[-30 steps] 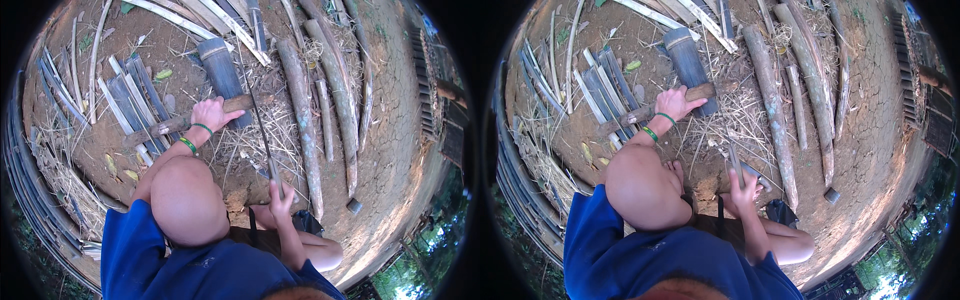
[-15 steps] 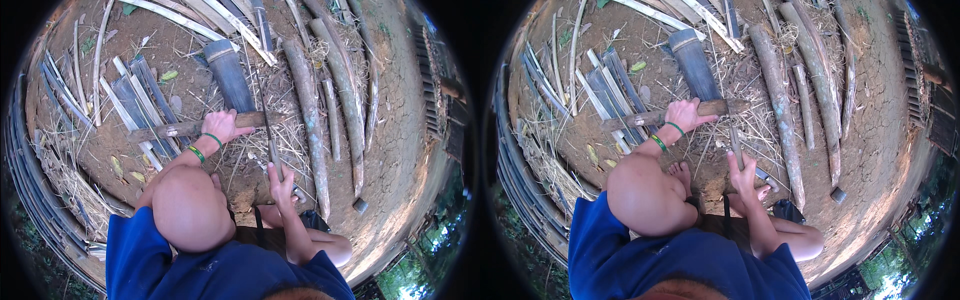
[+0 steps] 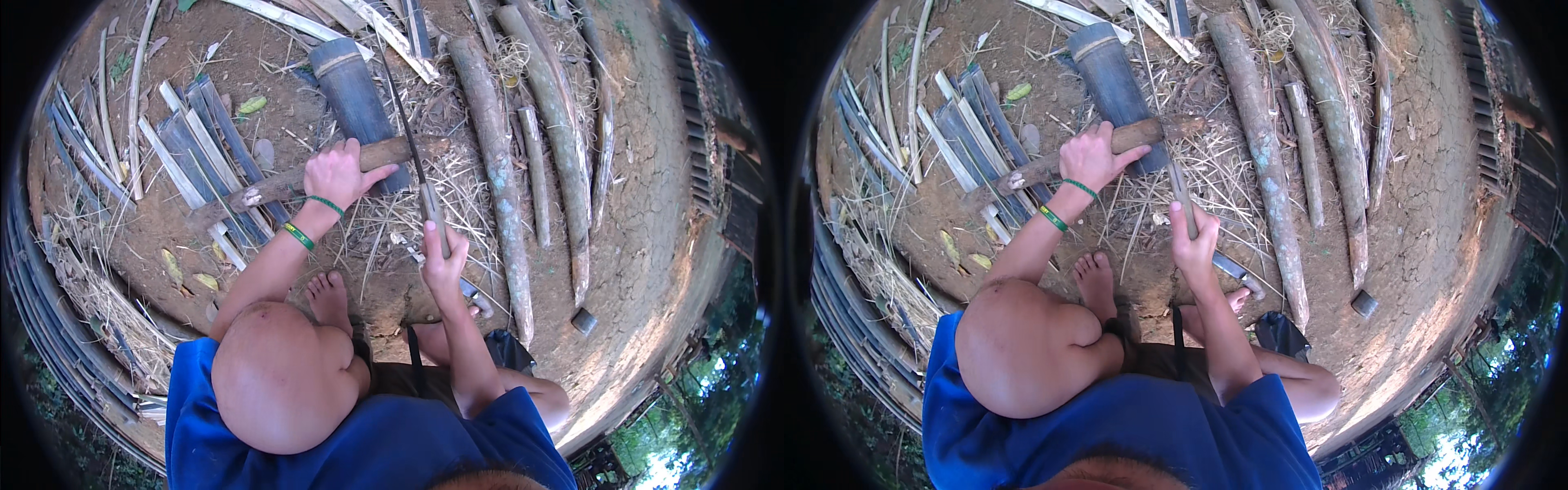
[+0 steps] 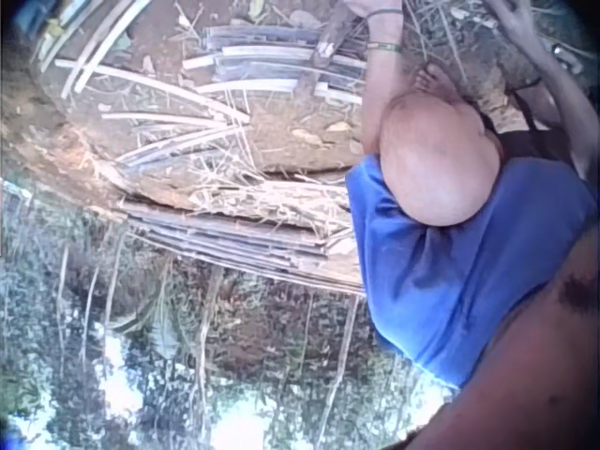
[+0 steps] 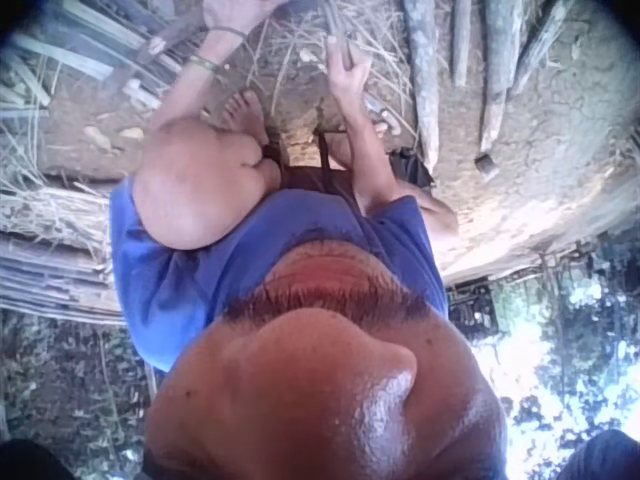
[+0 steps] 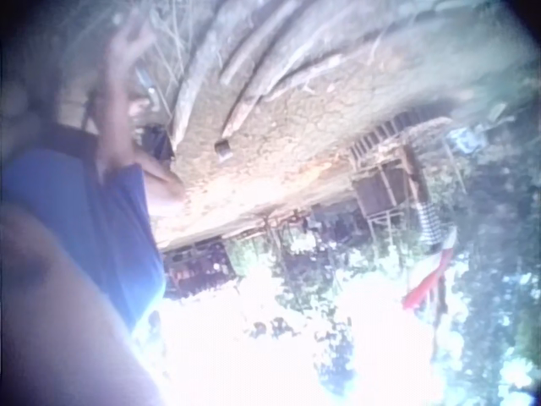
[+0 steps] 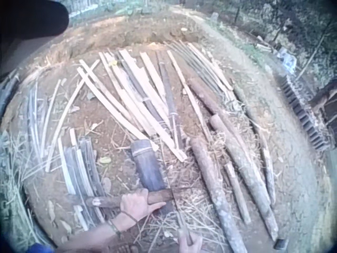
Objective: The person sits on the ground and uses a hand saw to cut a piece of wood that is resting on a larger log. They saw through the wood, then pick up the cut piece and place it aside before repeating the process with another piece of wood.
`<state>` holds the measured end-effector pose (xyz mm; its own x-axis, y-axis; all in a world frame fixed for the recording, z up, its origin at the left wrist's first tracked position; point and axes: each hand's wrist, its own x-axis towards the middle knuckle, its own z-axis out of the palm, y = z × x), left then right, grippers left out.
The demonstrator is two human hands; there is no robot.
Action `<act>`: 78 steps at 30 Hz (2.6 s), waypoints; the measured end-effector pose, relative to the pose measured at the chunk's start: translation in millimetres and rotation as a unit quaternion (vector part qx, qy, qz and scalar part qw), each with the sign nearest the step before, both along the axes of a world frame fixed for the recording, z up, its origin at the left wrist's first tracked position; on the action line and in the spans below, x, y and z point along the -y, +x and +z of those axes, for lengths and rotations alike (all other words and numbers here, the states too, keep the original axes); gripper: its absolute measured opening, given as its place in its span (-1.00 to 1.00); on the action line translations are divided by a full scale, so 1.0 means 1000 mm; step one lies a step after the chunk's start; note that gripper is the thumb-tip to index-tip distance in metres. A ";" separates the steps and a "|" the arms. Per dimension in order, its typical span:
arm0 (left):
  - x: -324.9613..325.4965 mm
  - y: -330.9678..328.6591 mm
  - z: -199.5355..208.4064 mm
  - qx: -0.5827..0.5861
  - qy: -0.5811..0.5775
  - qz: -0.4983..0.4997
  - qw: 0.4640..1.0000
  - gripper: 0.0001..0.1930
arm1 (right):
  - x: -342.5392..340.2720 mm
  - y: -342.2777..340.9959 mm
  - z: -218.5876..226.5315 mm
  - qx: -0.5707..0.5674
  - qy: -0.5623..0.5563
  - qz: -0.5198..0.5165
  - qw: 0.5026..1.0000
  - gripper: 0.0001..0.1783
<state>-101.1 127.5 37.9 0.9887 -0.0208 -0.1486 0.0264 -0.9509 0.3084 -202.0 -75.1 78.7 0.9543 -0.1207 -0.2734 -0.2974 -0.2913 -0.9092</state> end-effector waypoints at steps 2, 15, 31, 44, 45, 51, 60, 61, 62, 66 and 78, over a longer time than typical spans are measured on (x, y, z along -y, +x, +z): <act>-0.001 0.004 0.003 -0.034 0.009 0.007 0.999 -0.16 | 0.001 0.004 0.004 -0.023 0.003 0.003 1.000 -0.58; -0.001 0.014 0.006 -0.057 0.009 -0.021 0.998 -0.14 | -0.002 0.021 0.022 -0.033 -0.007 0.020 0.999 -0.55; 0.001 0.012 0.021 -0.142 -0.009 -0.017 0.990 -0.11 | -0.013 0.040 0.037 -0.060 -0.073 0.017 0.995 -0.55; 0.000 0.022 0.017 -0.130 -0.015 -0.017 0.991 -0.09 | -0.010 0.047 0.028 -0.031 -0.099 0.029 0.994 -0.51; -0.004 0.027 0.017 -0.137 -0.019 -0.012 0.990 -0.08 | -0.005 0.045 0.033 -0.045 -0.088 0.030 0.995 -0.52; -0.009 0.021 0.018 -0.160 -0.025 -0.012 0.987 -0.07 | 0.043 -0.067 0.074 -0.044 -0.072 0.044 0.996 -0.54; 0.001 0.020 0.015 -0.172 -0.037 0.010 0.984 -0.04 | 0.012 0.013 0.061 -0.096 -0.069 0.048 0.992 -0.56; -0.007 0.021 0.013 -0.175 -0.034 0.006 0.984 -0.04 | 0.023 -0.011 0.064 -0.102 -0.093 0.050 0.989 -0.61; -0.006 0.019 0.013 -0.160 -0.035 0.007 0.986 -0.03 | 0.035 -0.036 0.068 -0.087 -0.069 0.032 0.993 -0.66; -0.005 0.018 0.013 -0.152 -0.029 0.013 0.988 -0.05 | 0.045 -0.036 0.051 -0.077 -0.076 0.043 0.993 -0.63; -0.015 0.007 0.021 0.040 -0.059 -0.020 0.997 -0.26 | 0.023 -0.023 -0.034 0.105 0.000 0.035 0.994 -0.63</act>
